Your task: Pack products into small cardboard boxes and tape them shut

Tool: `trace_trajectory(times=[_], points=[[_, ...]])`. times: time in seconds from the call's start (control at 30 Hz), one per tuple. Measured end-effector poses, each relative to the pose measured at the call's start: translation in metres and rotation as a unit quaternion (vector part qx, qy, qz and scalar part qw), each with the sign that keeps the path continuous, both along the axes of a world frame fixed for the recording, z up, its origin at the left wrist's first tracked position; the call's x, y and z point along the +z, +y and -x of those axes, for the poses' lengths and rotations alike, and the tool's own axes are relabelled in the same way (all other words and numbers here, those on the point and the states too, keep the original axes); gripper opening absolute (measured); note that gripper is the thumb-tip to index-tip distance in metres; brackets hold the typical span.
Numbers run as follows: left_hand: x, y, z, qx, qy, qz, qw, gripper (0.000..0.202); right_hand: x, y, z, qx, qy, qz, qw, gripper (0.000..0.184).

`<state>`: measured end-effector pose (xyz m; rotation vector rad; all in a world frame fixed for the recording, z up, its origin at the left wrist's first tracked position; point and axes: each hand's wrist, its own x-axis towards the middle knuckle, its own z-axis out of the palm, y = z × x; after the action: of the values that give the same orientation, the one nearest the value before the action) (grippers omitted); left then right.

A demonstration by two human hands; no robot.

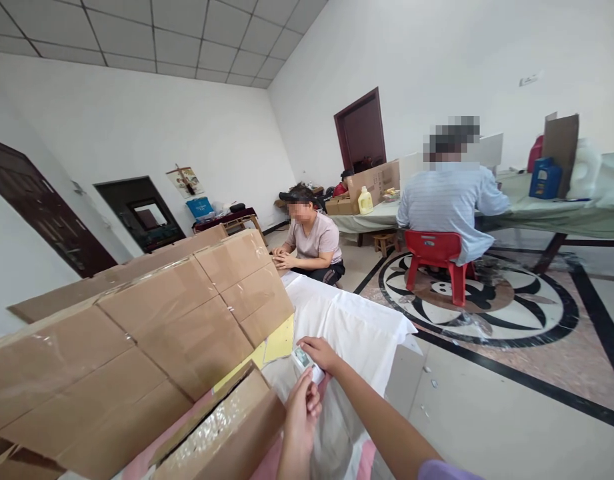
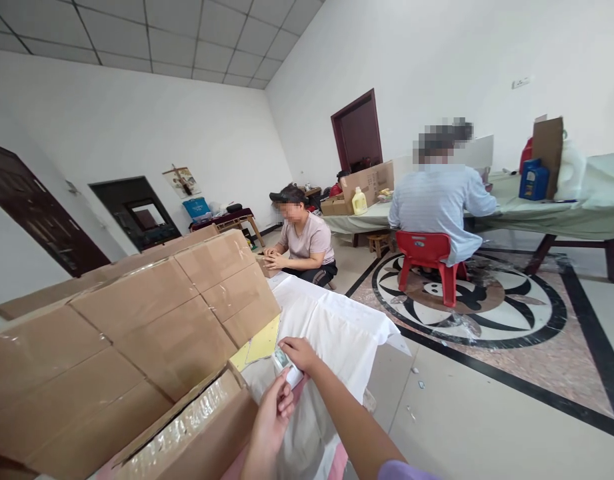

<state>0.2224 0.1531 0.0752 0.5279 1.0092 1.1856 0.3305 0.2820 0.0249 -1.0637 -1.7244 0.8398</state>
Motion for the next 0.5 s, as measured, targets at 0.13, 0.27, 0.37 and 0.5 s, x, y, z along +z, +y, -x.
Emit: trace_trajectory(times=[0.13,0.27,0.37,0.5], points=[[0.001,0.007,0.000,0.006,-0.026,-0.005,1.000,0.038,0.001,0.000,0.001,-0.003,-0.003,-0.003,1.000,0.043],[0.003,0.015,0.000,0.019,-0.051,0.018,0.998,0.029,0.004,-0.002,0.000,-0.006,-0.014,-0.006,1.000,0.046],[0.004,0.017,0.000,0.030,-0.074,0.029,0.996,0.024,0.007,-0.004,0.000,-0.008,-0.019,-0.008,1.000,0.046],[0.002,0.020,0.003,0.027,-0.079,0.035,0.996,0.022,0.006,-0.004,0.000,-0.006,-0.022,-0.001,1.000,0.045]])
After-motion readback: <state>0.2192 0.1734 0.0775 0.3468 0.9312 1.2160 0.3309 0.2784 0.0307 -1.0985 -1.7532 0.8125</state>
